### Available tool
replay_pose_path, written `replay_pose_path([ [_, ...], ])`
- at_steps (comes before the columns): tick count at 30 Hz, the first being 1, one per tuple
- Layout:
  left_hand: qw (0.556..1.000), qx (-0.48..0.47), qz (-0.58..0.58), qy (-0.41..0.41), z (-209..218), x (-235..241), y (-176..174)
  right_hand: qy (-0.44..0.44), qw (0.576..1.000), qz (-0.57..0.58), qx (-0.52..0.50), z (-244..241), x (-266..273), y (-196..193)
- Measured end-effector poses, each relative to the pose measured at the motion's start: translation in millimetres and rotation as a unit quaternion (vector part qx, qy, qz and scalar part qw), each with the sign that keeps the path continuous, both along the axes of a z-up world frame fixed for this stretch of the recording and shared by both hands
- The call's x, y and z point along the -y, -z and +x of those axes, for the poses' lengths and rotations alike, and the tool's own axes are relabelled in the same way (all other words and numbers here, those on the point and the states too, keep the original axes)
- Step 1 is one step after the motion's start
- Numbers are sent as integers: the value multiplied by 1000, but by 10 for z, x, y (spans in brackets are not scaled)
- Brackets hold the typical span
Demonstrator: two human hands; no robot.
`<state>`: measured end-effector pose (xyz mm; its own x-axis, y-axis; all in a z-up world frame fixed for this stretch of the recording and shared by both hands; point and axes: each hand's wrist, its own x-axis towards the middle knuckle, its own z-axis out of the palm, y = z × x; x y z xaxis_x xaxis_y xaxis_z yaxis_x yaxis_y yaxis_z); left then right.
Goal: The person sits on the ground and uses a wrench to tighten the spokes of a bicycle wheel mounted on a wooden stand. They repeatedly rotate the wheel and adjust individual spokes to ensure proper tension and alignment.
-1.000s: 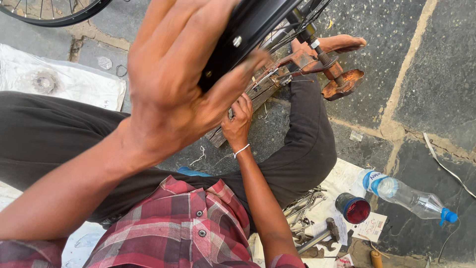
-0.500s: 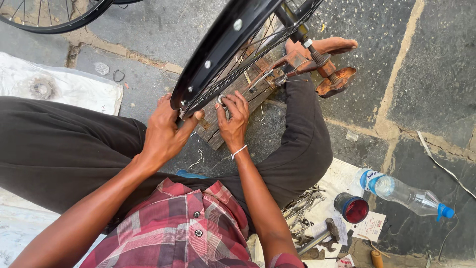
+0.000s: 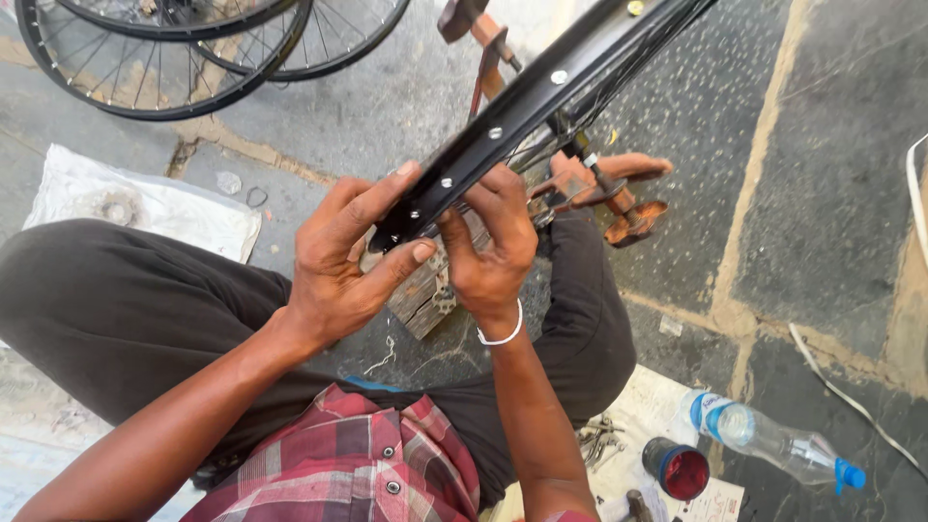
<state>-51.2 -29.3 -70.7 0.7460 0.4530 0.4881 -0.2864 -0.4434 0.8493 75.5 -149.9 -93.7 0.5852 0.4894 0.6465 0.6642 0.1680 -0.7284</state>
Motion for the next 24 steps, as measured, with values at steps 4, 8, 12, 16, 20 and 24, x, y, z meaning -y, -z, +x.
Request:
replay_pose_path([
  [4,1000,21,-17,-6,170,-88,-301,-197,951,82,-224,234,-141,-413],
  [8,997,38,-68,5,234,-39,-339,-246,943,-38,-221,368,6,-533],
  [12,993,34,-108,14,302,-64,-379,68,981,-175,53,395,-95,-410],
  [16,992,35,-122,-7,302,-30,-406,187,959,4,210,227,-324,-200],
  [20,999,47,-14,21,338,-180,-449,163,977,126,56,-160,-504,-102],
  [24,982,71,-86,153,367,-251,-422,141,982,119,34,-314,-456,-30],
])
